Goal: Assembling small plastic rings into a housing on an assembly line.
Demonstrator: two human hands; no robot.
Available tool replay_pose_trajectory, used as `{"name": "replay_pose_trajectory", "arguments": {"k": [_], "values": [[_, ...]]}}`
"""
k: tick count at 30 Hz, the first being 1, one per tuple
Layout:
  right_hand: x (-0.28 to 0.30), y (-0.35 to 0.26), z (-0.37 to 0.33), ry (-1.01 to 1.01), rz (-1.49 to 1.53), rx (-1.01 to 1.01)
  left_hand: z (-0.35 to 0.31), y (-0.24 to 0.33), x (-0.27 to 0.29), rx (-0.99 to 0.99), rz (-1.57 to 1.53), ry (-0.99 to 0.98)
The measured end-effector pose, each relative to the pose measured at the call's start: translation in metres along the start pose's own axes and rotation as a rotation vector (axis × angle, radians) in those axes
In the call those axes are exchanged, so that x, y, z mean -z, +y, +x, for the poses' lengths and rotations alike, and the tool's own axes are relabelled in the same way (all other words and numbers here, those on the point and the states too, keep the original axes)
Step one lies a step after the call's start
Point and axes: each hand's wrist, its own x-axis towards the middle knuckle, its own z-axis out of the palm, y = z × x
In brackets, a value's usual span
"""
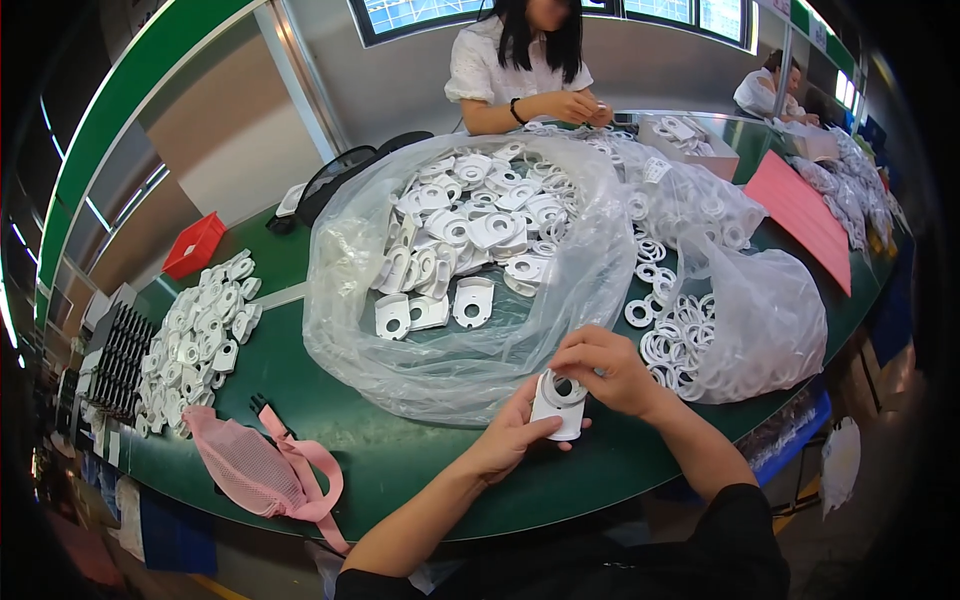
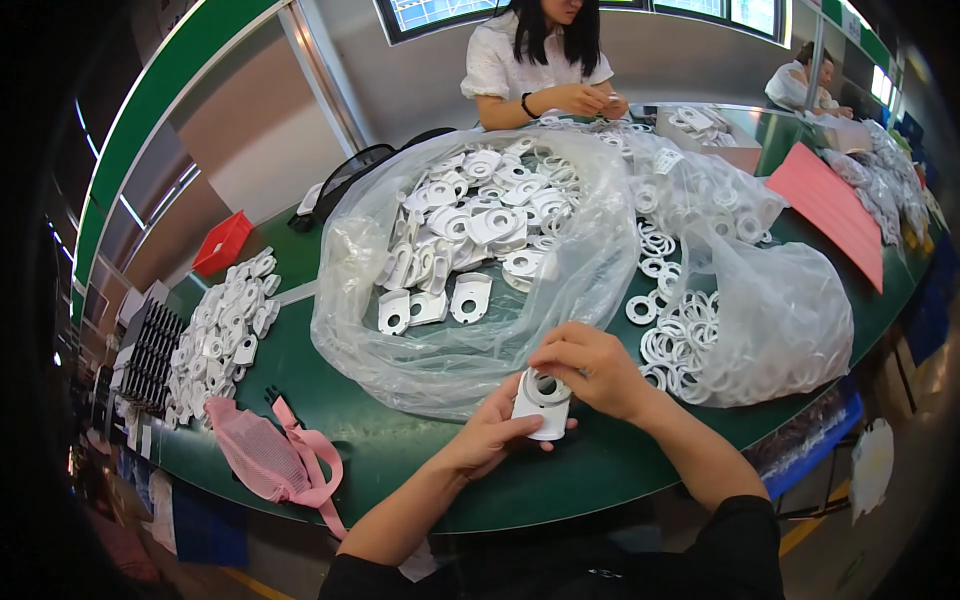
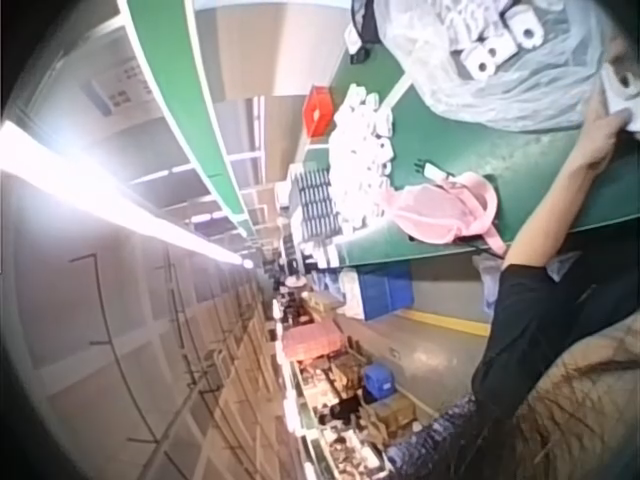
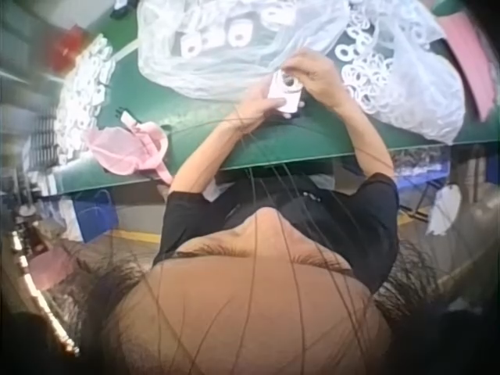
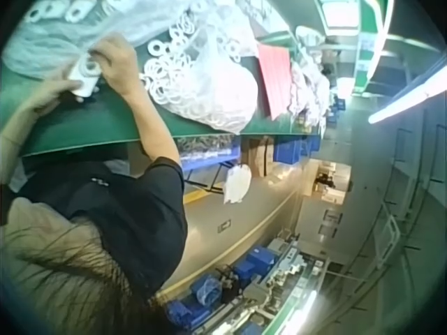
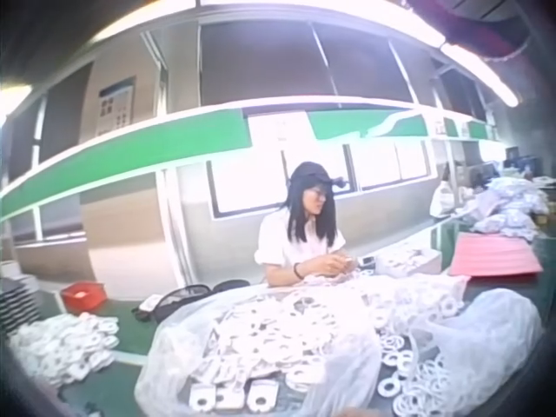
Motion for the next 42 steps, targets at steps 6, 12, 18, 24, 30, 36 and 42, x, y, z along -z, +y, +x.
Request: {"name": "replay_pose_trajectory", "arguments": {"k": [6, 12, 18, 24, 30, 36, 42], "values": [[-0.003, -0.001, -0.002, -0.055, -0.093, 0.083, 0.000, -0.001, 0.004, 0.024, 0.016, -0.016], [-0.008, -0.005, -0.004, -0.033, -0.093, 0.034, 0.001, 0.000, 0.003, 0.042, -0.023, -0.005], [-0.005, -0.006, 0.001, -0.035, -0.104, 0.122, 0.001, -0.008, 0.006, -0.014, 0.078, 0.016], [-0.004, 0.000, -0.003, -0.059, 0.156, -0.182, -0.002, -0.007, 0.004, -0.054, 0.222, 0.129], [0.007, 0.002, -0.001, -0.225, 0.355, -0.430, -0.004, -0.001, -0.002, -0.351, 0.922, 0.248], [0.000, -0.002, -0.003, -0.260, 0.201, -0.313, -0.002, -0.007, 0.004, -0.323, 0.960, 0.392], [-0.004, -0.005, -0.003, -0.297, 0.112, -0.242, 0.000, -0.008, 0.007, -0.426, 0.990, 0.418]]}}
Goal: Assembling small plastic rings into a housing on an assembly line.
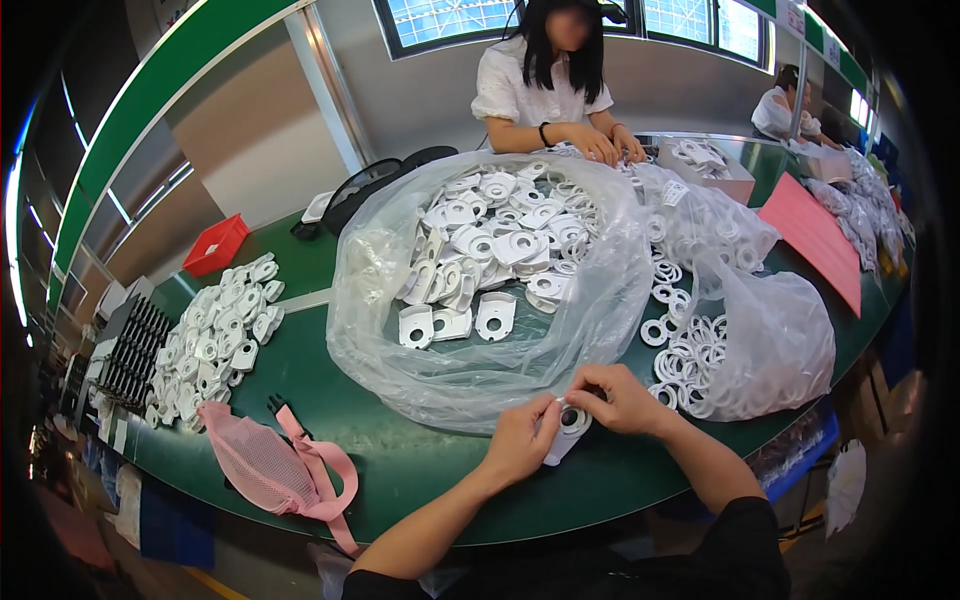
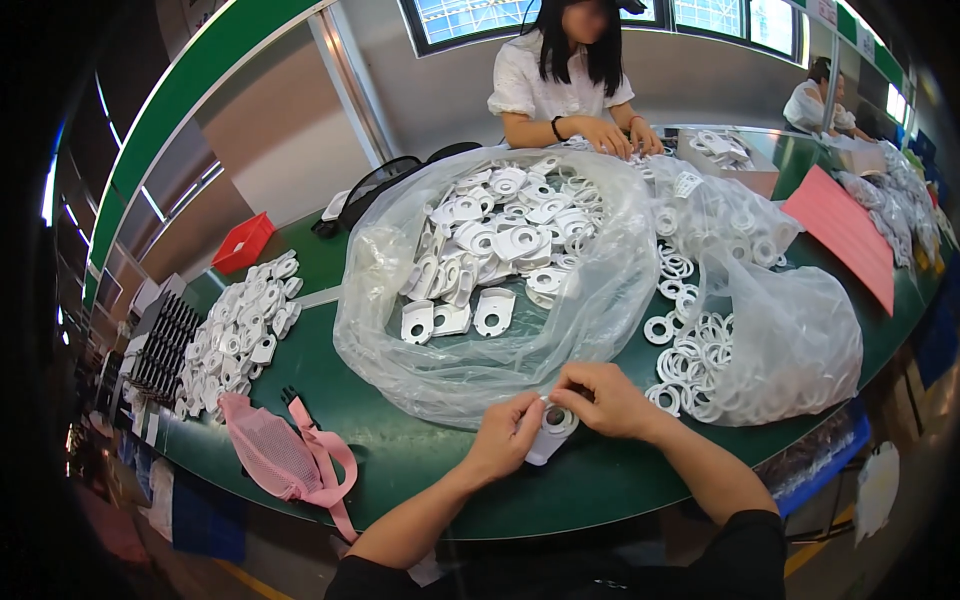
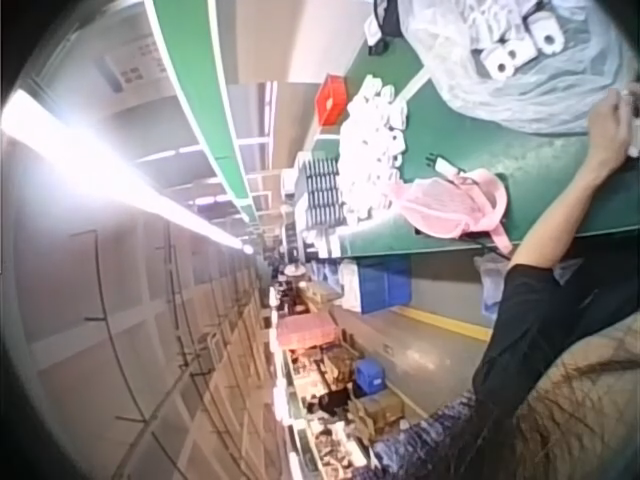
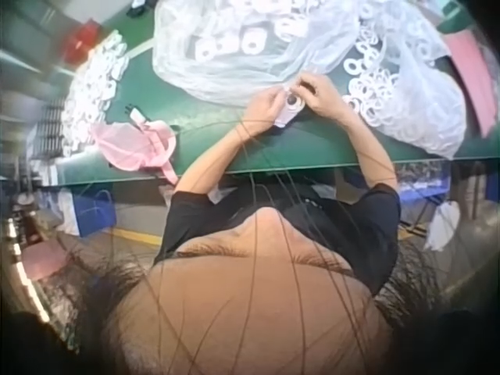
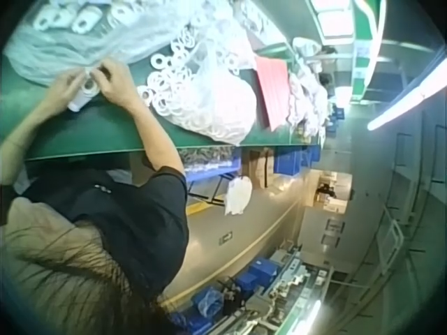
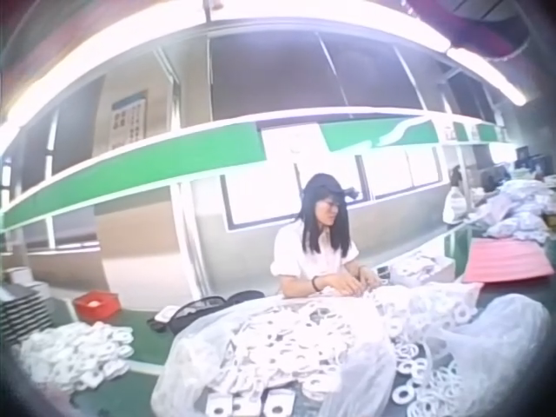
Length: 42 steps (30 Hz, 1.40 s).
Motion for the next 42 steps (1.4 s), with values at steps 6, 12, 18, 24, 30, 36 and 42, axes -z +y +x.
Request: {"name": "replay_pose_trajectory", "arguments": {"k": [6, 12, 18, 24, 30, 36, 42], "values": [[-0.011, -0.002, 0.004, 0.292, 0.555, -0.129, 0.001, -0.003, -0.014, 0.132, -0.736, 0.195], [-0.010, 0.000, 0.002, 0.313, 0.293, -0.071, -0.002, 0.006, -0.013, 0.142, -0.698, 0.068], [-0.006, -0.003, 0.003, 0.197, 0.018, 0.098, 0.006, -0.009, 0.003, 0.026, -0.367, -0.059], [-0.007, -0.007, 0.002, 0.210, -0.070, 0.145, 0.002, 0.000, 0.001, 0.017, -0.016, 0.037], [-0.017, -0.008, -0.001, 0.232, -0.126, 0.029, 0.004, -0.008, 0.003, -0.023, 0.163, 0.080], [-0.024, 0.004, 0.002, 0.262, 0.567, -0.194, 0.002, 0.000, 0.000, 0.196, -0.352, 0.077], [-0.025, 0.007, 0.005, 0.410, 0.646, -0.188, 0.002, -0.002, -0.009, 0.099, -0.237, 0.068]]}}
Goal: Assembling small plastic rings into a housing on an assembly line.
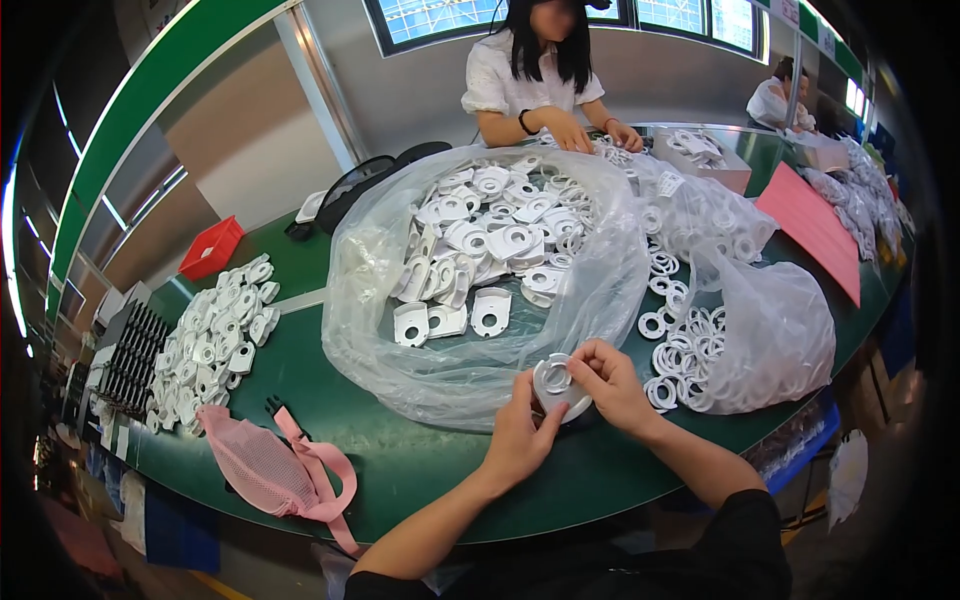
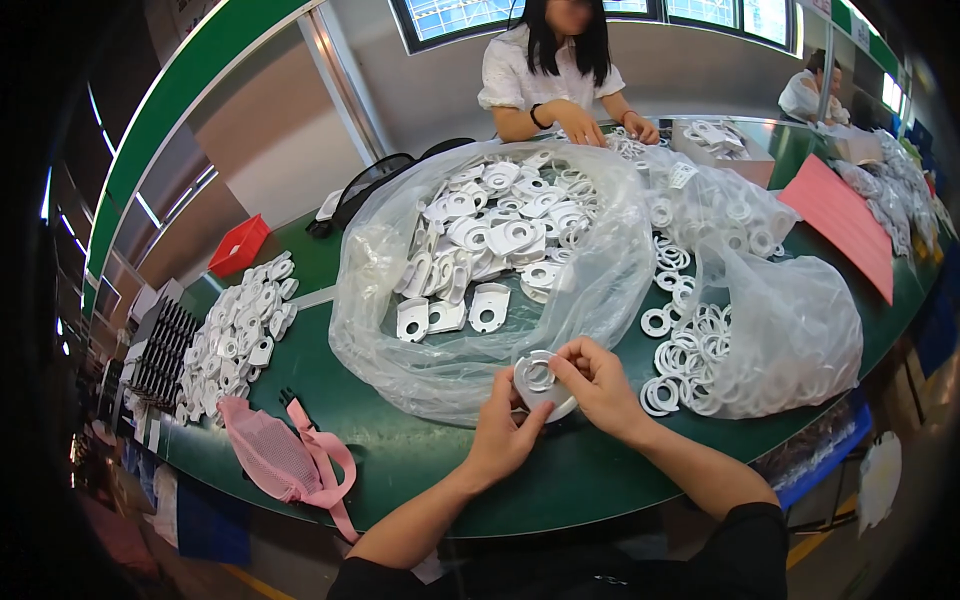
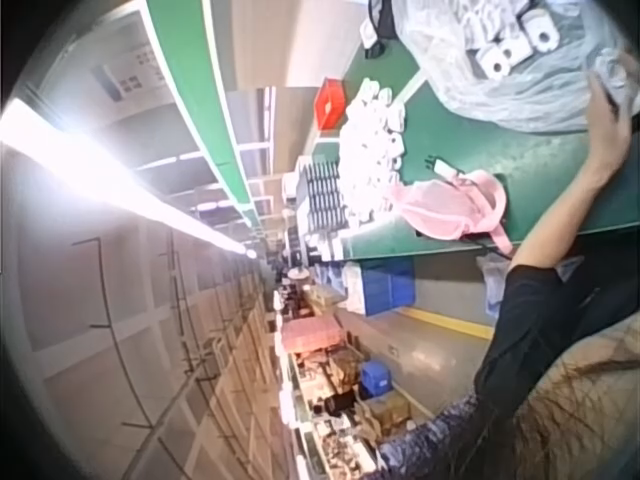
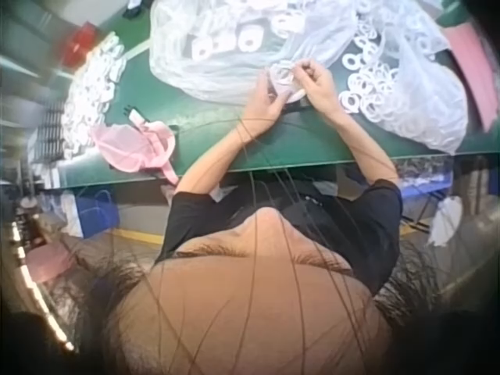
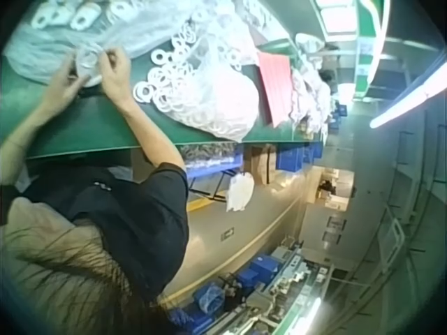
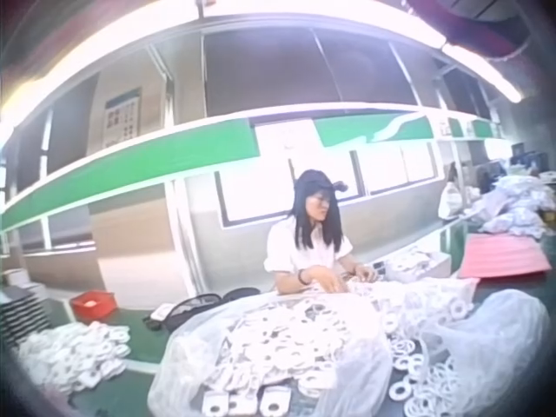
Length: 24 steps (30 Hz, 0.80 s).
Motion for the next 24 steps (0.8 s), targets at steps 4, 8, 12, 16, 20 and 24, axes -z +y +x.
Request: {"name": "replay_pose_trajectory", "arguments": {"k": [4, 8, 12, 16, 20, 24], "values": [[0.005, -0.001, 0.000, 0.028, -0.193, 0.001, -0.003, 0.012, 0.001, -0.026, 0.186, -0.065], [0.001, -0.017, -0.005, 0.090, -0.553, 0.030, -0.004, 0.012, 0.002, -0.070, 0.195, -0.092], [0.003, -0.023, -0.006, 0.002, -0.623, 0.067, 0.000, -0.003, 0.004, -0.082, 0.088, -0.086], [0.015, -0.019, 0.001, -0.074, -0.439, 0.012, 0.003, -0.002, 0.008, 0.093, -0.139, -0.159], [0.016, -0.011, 0.004, 0.017, -0.411, -0.013, 0.004, 0.001, 0.010, 0.182, -0.185, -0.234], [0.008, -0.016, -0.001, 0.110, -0.604, -0.033, -0.003, 0.000, 0.001, 0.074, -0.058, -0.154]]}}
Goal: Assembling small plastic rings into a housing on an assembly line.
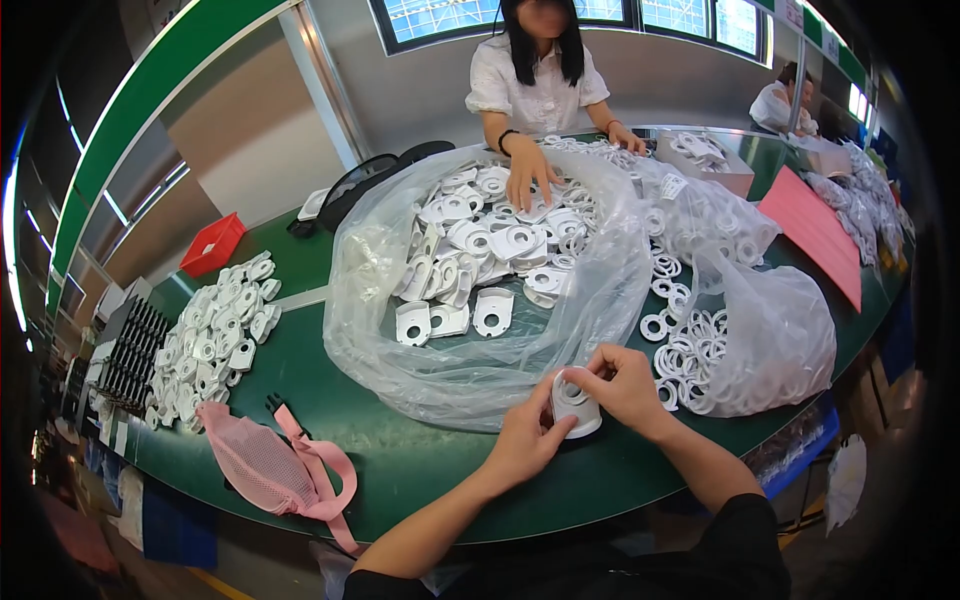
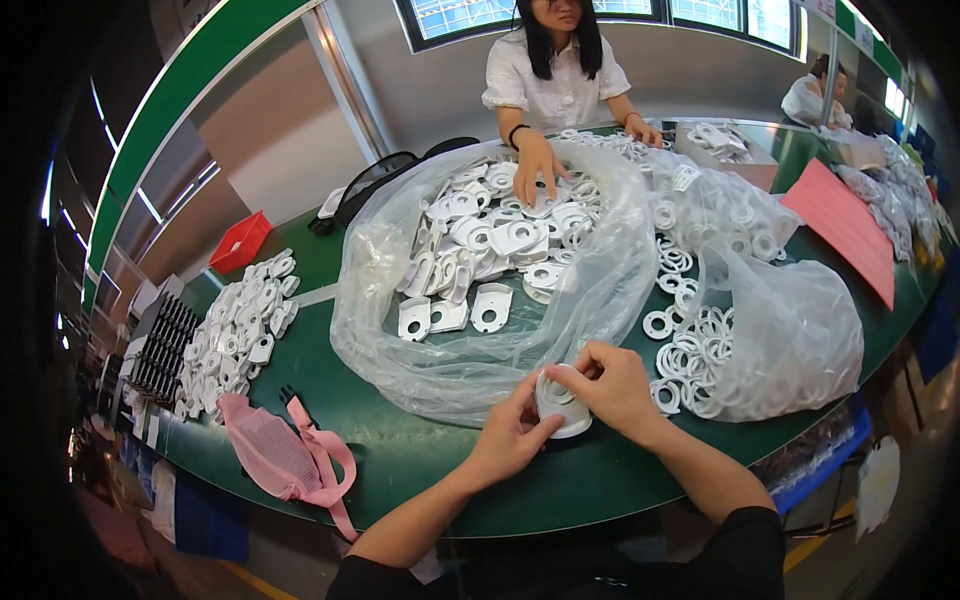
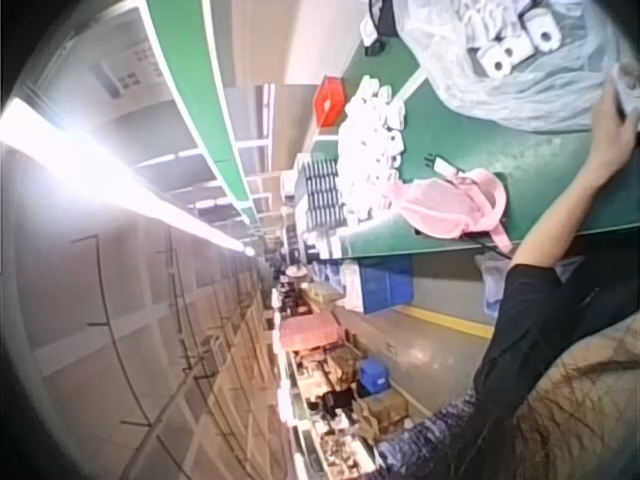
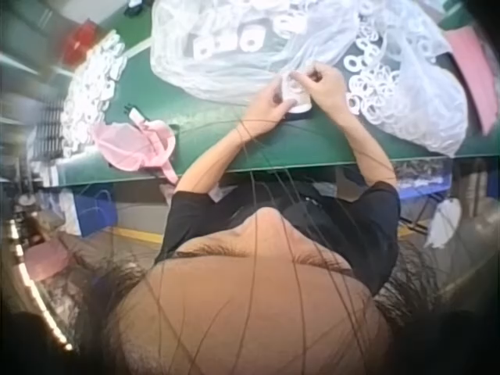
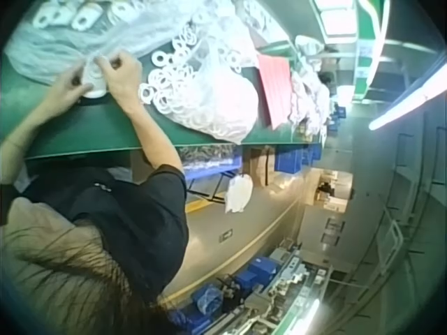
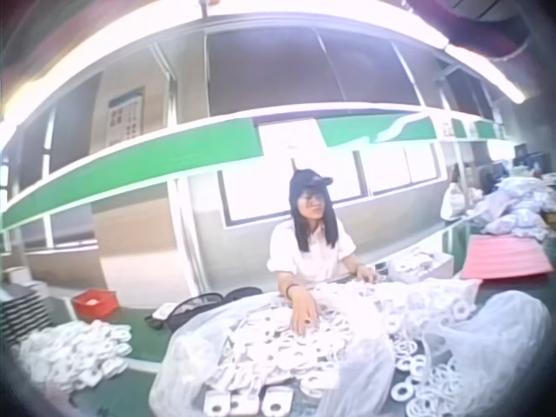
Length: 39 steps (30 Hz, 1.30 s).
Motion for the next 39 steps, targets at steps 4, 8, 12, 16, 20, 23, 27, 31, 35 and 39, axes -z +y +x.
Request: {"name": "replay_pose_trajectory", "arguments": {"k": [4, 8, 12, 16, 20, 23, 27, 31, 35, 39], "values": [[0.000, -0.017, -0.007, 0.030, -0.253, 0.068, -0.001, -0.001, 0.002, -0.058, 0.111, 0.001], [0.006, -0.008, -0.003, -0.065, -0.091, 0.134, 0.004, 0.002, 0.008, 0.042, -0.036, -0.054], [0.016, 0.000, 0.006, -0.233, 0.161, 0.085, 0.005, -0.004, 0.015, 0.069, -0.138, -0.094], [0.008, 0.005, 0.003, -0.173, 0.101, 0.055, 0.006, 0.003, 0.019, 0.128, -0.242, -0.162], [0.001, 0.006, 0.002, -0.084, -0.003, 0.075, 0.005, 0.003, 0.022, 0.132, -0.092, -0.171], [0.000, 0.004, 0.001, -0.078, -0.022, 0.059, 0.002, 0.015, 0.019, 0.075, -0.005, -0.137], [-0.001, 0.002, -0.001, -0.082, -0.057, 0.039, 0.001, 0.008, 0.014, -0.028, 0.114, -0.084], [0.003, -0.003, -0.001, -0.120, 0.003, 0.081, 0.004, 0.007, 0.017, 0.038, 0.032, -0.047], [0.011, -0.001, 0.007, -0.239, 0.231, 0.055, 0.006, 0.004, 0.017, 0.087, -0.203, -0.065], [0.004, 0.006, 0.007, -0.173, 0.280, -0.041, 0.005, 0.003, 0.011, 0.064, -0.139, -0.043]]}}
